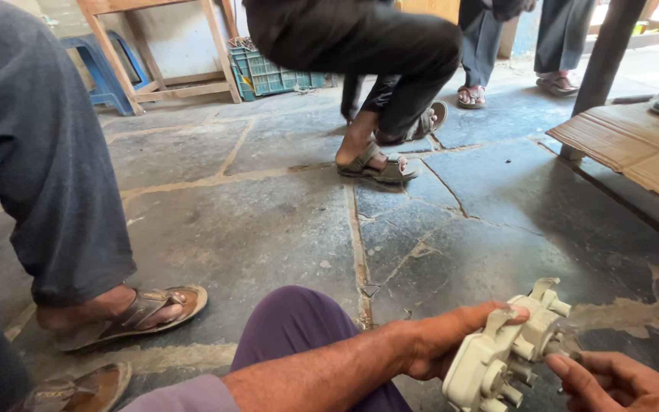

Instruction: The person sits on the floor and uses a screwdriver to remove screws from a white plastic electrical component. They then use their fingers to remove small parts and inspect the interior of the component.

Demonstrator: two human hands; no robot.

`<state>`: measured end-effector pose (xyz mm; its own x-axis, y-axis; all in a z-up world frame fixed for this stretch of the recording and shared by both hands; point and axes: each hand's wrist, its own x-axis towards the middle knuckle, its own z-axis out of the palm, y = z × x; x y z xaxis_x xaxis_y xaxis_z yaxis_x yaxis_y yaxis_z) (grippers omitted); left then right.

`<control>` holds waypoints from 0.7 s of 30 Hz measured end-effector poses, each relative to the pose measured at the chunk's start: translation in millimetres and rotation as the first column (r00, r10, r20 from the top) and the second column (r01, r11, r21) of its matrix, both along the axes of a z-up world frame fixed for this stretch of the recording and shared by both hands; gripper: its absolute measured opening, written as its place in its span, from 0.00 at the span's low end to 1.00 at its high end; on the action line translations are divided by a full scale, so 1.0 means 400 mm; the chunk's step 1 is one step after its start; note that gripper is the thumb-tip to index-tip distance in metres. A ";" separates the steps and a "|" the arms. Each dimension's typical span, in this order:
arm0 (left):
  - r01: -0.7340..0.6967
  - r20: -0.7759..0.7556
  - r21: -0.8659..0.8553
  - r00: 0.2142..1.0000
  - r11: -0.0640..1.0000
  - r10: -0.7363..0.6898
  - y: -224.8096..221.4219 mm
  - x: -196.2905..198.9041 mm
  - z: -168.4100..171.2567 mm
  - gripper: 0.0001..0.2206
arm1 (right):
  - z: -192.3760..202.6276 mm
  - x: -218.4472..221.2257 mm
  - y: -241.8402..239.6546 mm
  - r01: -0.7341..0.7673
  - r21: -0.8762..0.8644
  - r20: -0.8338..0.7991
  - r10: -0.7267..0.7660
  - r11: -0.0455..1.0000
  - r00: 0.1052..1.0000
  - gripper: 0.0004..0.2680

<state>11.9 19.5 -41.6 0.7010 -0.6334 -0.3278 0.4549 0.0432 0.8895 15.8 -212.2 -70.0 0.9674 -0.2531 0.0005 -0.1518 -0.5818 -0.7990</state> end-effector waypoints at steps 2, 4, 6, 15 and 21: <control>0.015 0.025 0.076 1.000 0.997 -0.017 -0.002 -0.006 0.008 0.37 | -0.034 0.018 -0.012 0.028 -0.035 -0.067 -0.030 0.999 0.997 0.14; 0.003 0.086 0.142 0.996 0.990 -0.016 -0.005 -0.014 0.019 0.42 | -0.102 0.078 -0.054 0.011 0.010 -0.123 -0.010 1.000 0.992 0.14; -0.037 0.185 0.194 0.983 0.980 0.000 -0.009 -0.025 0.035 0.49 | -0.204 0.169 -0.107 -0.018 0.216 -0.182 0.058 0.976 0.982 0.14; -0.170 0.308 0.284 0.948 0.944 0.078 0.002 -0.089 0.103 0.63 | -0.548 0.403 -0.173 -0.040 0.778 -0.222 0.334 0.627 0.916 0.17; -0.205 0.260 0.260 0.956 0.943 0.136 0.004 -0.091 0.110 0.62 | -0.452 0.268 -0.126 -0.207 0.834 0.055 0.296 0.512 0.954 0.20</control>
